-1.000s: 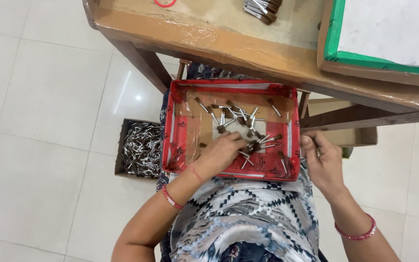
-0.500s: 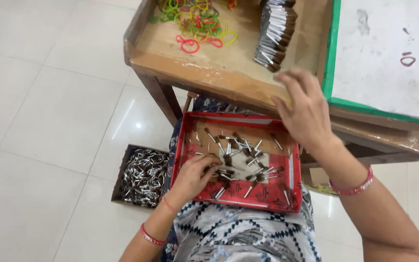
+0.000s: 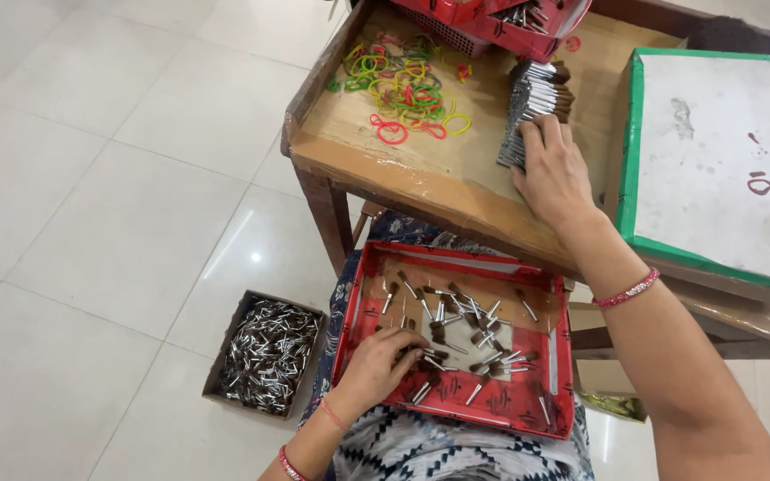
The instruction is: The person sits on the floor with a red tray on their lap and repeatedly picks up small cylindrical metal parts, rubs them between their palms, and places them into a stack on the table. They occasionally inspect the parts and adjust the stack.
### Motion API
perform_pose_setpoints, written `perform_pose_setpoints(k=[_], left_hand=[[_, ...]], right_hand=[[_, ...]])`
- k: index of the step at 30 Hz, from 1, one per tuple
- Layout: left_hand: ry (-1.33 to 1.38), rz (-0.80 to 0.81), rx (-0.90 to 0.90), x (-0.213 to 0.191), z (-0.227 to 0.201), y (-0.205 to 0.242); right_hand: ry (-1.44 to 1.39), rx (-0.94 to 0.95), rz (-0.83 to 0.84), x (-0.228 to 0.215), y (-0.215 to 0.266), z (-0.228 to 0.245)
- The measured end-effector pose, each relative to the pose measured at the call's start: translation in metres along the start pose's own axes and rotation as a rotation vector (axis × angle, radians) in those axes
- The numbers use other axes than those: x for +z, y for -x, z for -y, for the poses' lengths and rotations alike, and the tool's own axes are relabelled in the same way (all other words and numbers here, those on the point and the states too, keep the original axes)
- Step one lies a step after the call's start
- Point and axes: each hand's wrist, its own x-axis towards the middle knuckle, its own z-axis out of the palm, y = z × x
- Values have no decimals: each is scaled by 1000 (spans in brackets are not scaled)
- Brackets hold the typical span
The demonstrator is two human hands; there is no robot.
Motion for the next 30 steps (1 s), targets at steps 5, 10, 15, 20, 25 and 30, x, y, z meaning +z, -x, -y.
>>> perform_pose_setpoints(k=[5,10,15,20,25,30], left_hand=[[48,-17,32,6,-2,2],[9,10,20,9,-5,3],[16,3,52,8,-12,5],[2,25,47,4,-17,4],[3,-36,72,-18,-34,-11],[83,-206,196,-40,-78,-50]], right_hand=[[43,-22,168,9,-7,-11],[55,-24,306,8,-26,-15],[27,-22,423,19,-24,-27],[-119,103,336,5,-7,-19],[-862,566,-32,-6,20,-5],[-1762,894,-148,0,65,10]])
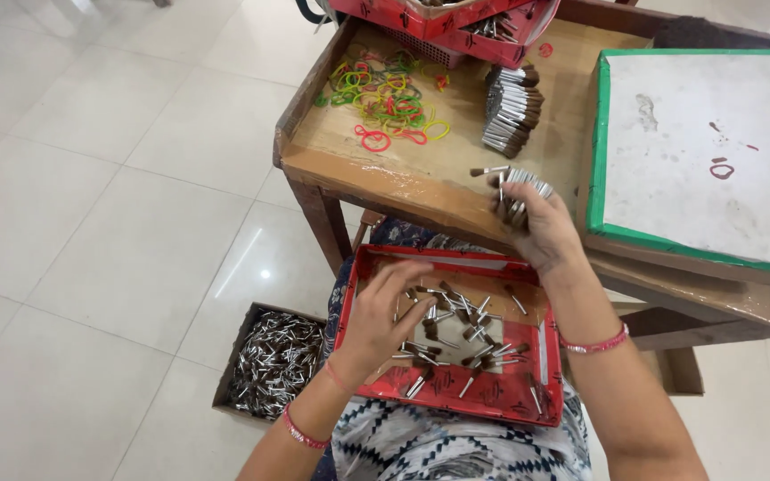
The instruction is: The person sits on the floor with a red tray on their lap and repeatedly picks up small cylindrical metal parts, rubs them between their palms, and places them into a stack on the table. They occasionally inspect the parts and adjust the stack.
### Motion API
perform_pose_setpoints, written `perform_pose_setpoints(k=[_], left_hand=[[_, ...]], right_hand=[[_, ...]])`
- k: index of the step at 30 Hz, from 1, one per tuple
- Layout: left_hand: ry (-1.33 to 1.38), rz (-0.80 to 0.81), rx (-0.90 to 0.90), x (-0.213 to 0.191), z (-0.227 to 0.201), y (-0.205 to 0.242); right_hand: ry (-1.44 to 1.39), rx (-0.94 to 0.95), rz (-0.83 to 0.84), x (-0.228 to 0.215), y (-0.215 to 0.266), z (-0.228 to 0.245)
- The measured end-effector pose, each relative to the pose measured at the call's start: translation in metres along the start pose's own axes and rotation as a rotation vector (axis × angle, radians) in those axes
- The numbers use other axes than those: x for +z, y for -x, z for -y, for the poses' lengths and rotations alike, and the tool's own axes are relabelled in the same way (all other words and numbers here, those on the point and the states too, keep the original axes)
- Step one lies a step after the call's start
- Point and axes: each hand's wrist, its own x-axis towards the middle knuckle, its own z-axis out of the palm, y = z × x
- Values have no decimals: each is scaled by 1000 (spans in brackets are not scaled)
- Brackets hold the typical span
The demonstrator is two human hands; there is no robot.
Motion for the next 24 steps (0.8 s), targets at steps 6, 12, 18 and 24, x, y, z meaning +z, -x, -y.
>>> perform_pose_setpoints(k=[6,12,18,24], left_hand=[[-39,-216,273,22,2,-68],[216,36,22,57,30,-100],[16,-105,86,61,-17,-78],[-122,6,190,34,-34,-49]], right_hand=[[-90,186,119,21,48,-10],[-84,84,240,21,39,-12],[-75,-136,94,38,56,-19],[-43,-52,-4,21,87,-38]])
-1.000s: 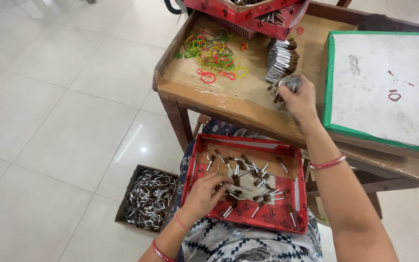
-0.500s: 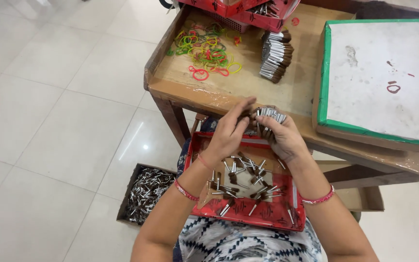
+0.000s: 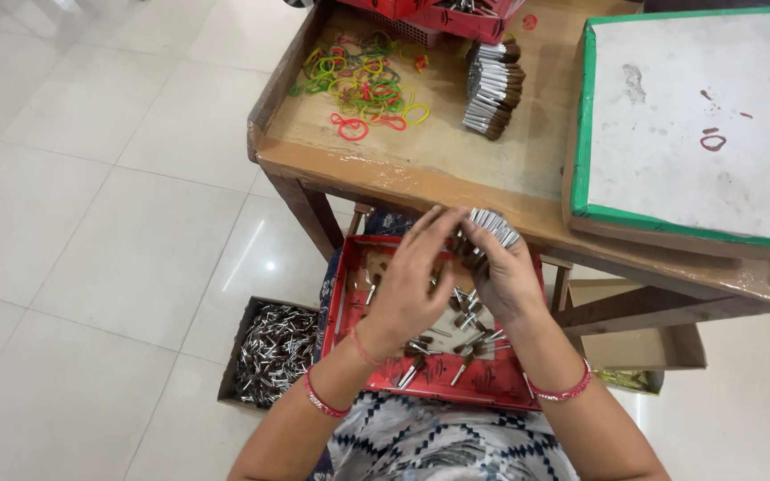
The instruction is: The person sits on the floor with a red tray on their lap and repeatedly picks up small cylindrical metal parts, rubs them between their palms, and places them into a stack on the table. They occasionally inspect the parts and adjust the stack.
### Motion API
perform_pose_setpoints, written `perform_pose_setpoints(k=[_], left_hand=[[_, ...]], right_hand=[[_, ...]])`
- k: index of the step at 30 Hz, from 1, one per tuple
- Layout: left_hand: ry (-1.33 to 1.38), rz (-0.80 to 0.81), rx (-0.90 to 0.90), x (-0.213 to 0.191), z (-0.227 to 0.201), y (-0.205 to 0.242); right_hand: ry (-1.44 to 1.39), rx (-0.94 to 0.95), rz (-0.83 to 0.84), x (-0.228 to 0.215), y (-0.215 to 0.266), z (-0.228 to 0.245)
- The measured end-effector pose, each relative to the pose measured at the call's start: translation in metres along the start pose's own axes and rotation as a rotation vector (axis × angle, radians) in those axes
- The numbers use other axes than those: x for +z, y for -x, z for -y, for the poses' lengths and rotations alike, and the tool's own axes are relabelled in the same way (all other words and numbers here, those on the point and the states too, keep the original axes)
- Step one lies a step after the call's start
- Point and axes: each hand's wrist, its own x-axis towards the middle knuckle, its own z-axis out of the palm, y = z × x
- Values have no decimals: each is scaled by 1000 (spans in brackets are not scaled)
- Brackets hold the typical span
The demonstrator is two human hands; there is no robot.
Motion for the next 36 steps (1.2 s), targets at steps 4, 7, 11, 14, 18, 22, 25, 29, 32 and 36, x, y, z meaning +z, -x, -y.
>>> perform_pose_setpoints(k=[4,7,11,14,18,22,25,29,32,36], left_hand=[[54,91,153,-26,-1,0],[12,312,202,-17,18,11],[10,448,171,0,48,34],[68,453,179,1,45,39],[72,516,127,1,54,47],[632,12,-168,27,53,63],[1037,-364,-555,67,62,77],[1095,-565,-652,93,74,70],[1113,-578,-638,95,84,62],[1045,-485,-694,85,74,55]], right_hand=[[-160,282,46,3,33,-5],[-115,414,86,-10,48,-34],[-178,537,102,-17,55,-55],[-196,608,80,-11,62,-57],[-184,638,60,-24,66,-87],[-288,633,-111,4,61,-70],[-540,538,-203,2,54,-89],[-743,396,-144,-3,52,-112],[-815,409,-136,5,52,-100],[-852,379,-106,3,50,-103]])
